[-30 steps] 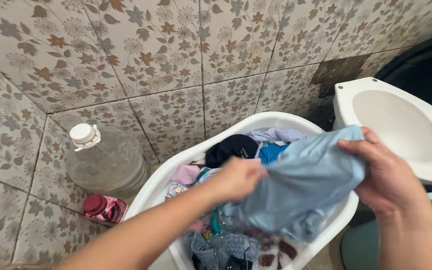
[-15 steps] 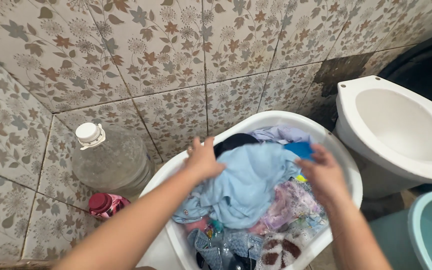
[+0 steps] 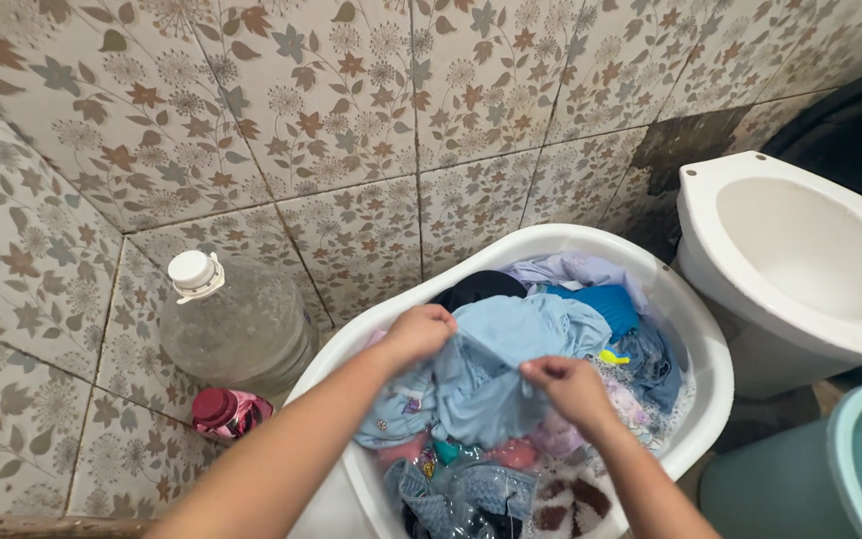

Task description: The person washes clothes by hand in a plastic tub, scrubbing, wringing out, and moving the garments between tubs.

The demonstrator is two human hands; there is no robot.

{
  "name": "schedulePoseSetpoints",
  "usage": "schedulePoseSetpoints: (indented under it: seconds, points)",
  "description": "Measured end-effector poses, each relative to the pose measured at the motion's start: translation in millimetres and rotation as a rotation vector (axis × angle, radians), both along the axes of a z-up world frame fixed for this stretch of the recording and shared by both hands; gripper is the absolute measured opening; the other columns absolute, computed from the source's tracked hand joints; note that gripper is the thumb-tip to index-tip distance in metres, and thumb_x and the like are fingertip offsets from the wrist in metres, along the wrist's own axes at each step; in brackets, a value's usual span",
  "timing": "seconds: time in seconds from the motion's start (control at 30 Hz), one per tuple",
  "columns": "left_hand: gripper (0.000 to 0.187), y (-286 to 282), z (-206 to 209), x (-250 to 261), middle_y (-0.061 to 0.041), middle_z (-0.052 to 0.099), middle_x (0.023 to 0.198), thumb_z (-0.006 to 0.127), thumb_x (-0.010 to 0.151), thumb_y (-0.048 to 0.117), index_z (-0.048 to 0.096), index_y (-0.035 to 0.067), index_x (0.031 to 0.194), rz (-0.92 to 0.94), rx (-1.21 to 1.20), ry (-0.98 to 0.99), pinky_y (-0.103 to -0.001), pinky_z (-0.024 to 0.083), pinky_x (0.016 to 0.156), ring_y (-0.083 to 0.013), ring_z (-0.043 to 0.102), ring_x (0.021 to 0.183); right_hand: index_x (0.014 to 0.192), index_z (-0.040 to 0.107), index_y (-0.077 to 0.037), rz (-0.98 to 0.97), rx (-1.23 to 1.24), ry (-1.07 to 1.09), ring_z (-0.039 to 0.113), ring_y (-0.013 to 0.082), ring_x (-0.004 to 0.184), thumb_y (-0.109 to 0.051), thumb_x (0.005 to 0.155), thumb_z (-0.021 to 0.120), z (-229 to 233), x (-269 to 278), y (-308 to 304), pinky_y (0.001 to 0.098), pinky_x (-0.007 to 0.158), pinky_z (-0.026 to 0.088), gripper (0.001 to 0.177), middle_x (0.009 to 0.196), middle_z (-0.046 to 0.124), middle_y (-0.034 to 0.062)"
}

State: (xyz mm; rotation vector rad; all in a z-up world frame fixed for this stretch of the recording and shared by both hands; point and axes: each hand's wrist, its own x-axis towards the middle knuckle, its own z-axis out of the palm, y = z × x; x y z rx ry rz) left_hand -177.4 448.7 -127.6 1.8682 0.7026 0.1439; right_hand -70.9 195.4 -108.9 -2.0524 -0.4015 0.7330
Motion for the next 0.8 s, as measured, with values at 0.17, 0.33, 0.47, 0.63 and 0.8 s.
schedulePoseSetpoints:
  seconds: [0.17, 0.33, 0.47, 0.63, 0.8]
  points:
    - [0.023, -5, 89, 0, -0.003, 0.062, 0.084, 0.067, 0.088, 0.033, 0.067, 0.011, 0.094, -0.037, -0.467, -0.179, -0.031, 0.042, 0.058, -0.0142, 0.055, 0.07, 0.115, 0.068, -0.005, -0.198, 0.471, 0.313, 0.068, 0.0194, 0.091, -0.03, 0.098, 0.062, 74, 28, 1, 0.0385, 0.084, 0.055, 0.031, 0.105, 0.072, 0.0079]
    - [0.064, -31, 166, -33, -0.007, 0.07, 0.095, 0.092, 0.061, 0.045, 0.063, 0.01, 0.105, -0.255, 0.181, -0.106, -0.037, 0.057, 0.076, -0.0217, 0.07, 0.091, 0.127, 0.061, -0.001, -0.193, 0.672, 0.525, 0.068, 0.0248, 0.105, -0.034, 0.1, 0.05, 180, 31, -9, 0.0445, 0.093, 0.053, 0.044, 0.115, 0.072, 0.0129]
    - [0.06, -50, 137, -21, -0.015, 0.068, 0.11, 0.074, 0.074, 0.054, 0.071, 0.015, 0.119, -0.089, 0.516, 0.129, -0.04, 0.055, 0.09, -0.0307, 0.07, 0.102, 0.147, 0.053, 0.001, 0.089, 0.852, 0.549, 0.06, 0.0243, 0.112, -0.027, 0.105, 0.06, 214, 7, -19, 0.0436, 0.095, 0.046, 0.051, 0.128, 0.064, 0.0144]
    - [0.05, -62, 85, 1, -0.016, 0.065, 0.123, 0.051, 0.094, 0.051, 0.063, 0.015, 0.127, 0.064, -0.851, 0.275, -0.056, 0.048, 0.093, -0.0351, 0.062, 0.105, 0.165, 0.037, -0.015, 0.285, 1.074, 0.533, 0.058, 0.022, 0.127, -0.008, 0.09, 0.067, 212, -12, -26, 0.0413, 0.106, 0.044, 0.08, 0.147, 0.056, 0.0086]
    - [0.049, -46, 130, -14, -0.007, 0.076, 0.112, 0.061, 0.089, 0.041, 0.068, 0.011, 0.126, -0.231, -0.989, 0.203, -0.046, 0.055, 0.093, -0.0223, 0.073, 0.095, 0.173, 0.026, -0.025, 0.193, 0.937, 0.196, 0.06, 0.0167, 0.128, 0.007, 0.085, 0.065, 185, 39, -51, 0.0414, 0.103, 0.048, 0.101, 0.154, 0.053, 0.0026]
